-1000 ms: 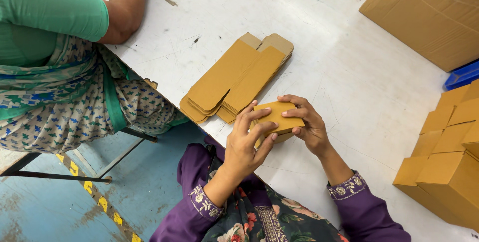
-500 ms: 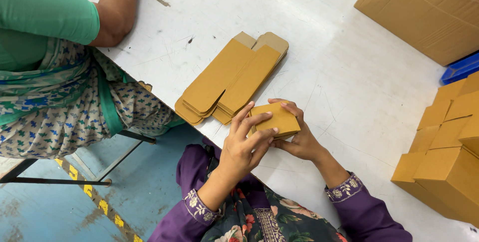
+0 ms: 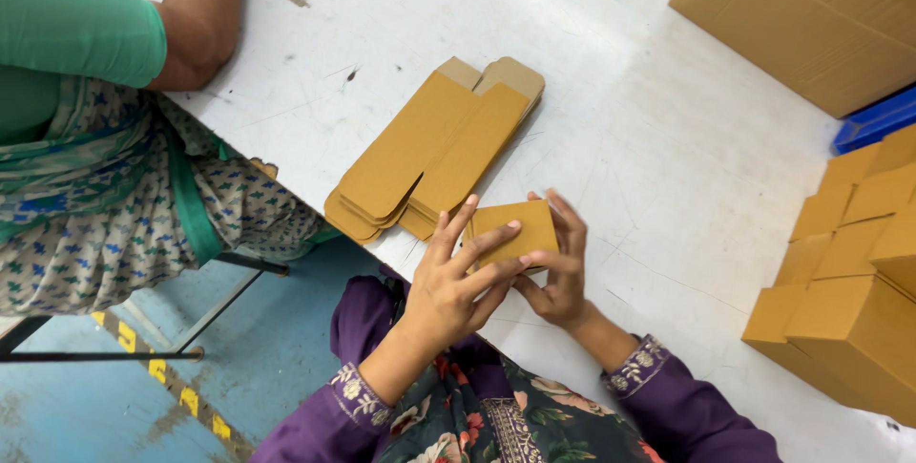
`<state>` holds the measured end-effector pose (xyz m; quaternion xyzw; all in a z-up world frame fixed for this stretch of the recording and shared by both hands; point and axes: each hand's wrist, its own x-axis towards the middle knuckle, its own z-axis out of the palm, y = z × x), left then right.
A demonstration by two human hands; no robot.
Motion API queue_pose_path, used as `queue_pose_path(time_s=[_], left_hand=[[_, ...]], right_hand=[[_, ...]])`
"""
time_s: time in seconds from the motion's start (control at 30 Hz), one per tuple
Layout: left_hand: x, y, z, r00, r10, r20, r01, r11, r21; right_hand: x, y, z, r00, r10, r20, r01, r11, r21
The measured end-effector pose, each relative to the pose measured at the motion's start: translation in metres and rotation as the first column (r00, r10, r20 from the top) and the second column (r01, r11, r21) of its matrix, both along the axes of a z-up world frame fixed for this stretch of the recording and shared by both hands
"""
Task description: The person folds cardboard boxes by hand and places small electrical components inside them before stacking them on the table.
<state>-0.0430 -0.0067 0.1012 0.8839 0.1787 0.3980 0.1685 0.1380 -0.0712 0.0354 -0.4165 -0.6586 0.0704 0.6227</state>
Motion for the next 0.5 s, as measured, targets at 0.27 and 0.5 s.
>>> queue_pose_path(time_s=[0.27, 0.5], left_hand=[[0.006, 0.009, -0.019, 0.989, -0.092, 0.115, 0.107, 0.986, -0.127], [0.002, 0.013, -0.014, 0.988, 0.010, 0.157, 0.033, 0.962, -0.270]], right_hand=[[0.007, -0.009, -0.001, 0.995, 0.049, -0.081, -0.057, 0.993, -0.099], [0.006, -0.025, -0.017, 0.992, -0.055, -0.114, -0.001, 0.899, -0.439]])
